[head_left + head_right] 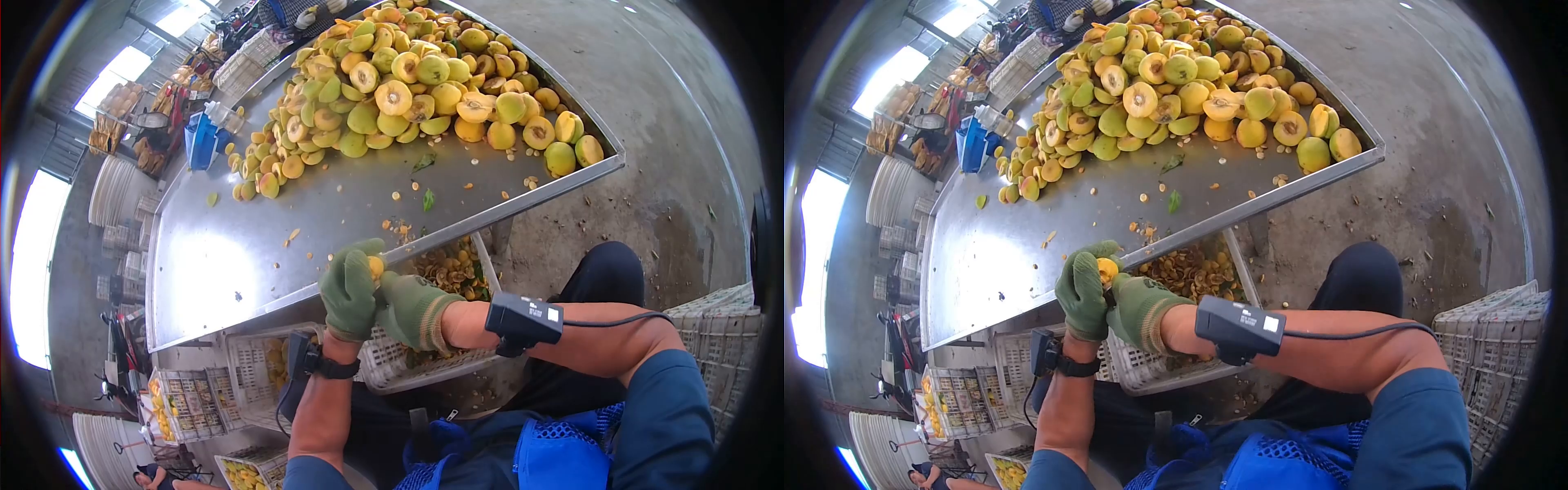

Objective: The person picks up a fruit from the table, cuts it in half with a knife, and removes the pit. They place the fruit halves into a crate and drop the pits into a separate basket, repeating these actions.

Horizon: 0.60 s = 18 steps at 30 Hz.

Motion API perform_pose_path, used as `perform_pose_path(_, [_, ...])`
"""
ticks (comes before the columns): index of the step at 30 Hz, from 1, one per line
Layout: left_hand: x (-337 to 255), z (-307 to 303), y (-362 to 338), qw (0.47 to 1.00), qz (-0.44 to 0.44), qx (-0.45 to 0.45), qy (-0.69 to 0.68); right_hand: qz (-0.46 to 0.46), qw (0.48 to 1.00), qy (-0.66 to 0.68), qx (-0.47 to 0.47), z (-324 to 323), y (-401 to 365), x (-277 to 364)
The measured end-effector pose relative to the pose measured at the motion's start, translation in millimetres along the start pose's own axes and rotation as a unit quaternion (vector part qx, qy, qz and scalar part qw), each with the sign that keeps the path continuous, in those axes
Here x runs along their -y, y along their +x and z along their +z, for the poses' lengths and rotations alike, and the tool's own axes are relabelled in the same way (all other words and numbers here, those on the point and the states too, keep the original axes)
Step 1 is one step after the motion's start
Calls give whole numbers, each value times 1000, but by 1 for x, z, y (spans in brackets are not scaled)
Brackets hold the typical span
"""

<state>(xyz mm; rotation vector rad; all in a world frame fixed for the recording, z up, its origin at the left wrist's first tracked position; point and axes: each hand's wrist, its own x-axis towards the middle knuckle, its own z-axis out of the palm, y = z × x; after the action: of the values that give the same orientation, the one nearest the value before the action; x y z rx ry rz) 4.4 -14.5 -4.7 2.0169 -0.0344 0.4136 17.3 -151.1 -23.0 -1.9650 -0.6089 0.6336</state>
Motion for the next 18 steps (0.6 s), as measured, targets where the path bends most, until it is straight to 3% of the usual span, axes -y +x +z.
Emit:
perform_pose_path(5, [4,-4,1,999,46,7,14,-24,996,86,-7,-1,0,1])
perform_pose_path(8, [4,-6,2,998,68,10,4,-26,993,108,38,-15,-4,11])
perform_pose_path(11, [5,-7,0,998,64,10,-21,-41,991,112,54,-21,-4,14])
perform_pose_path(18, [11,-7,1,998,57,8,-38,-14,999,42,-6,-3,1,5])
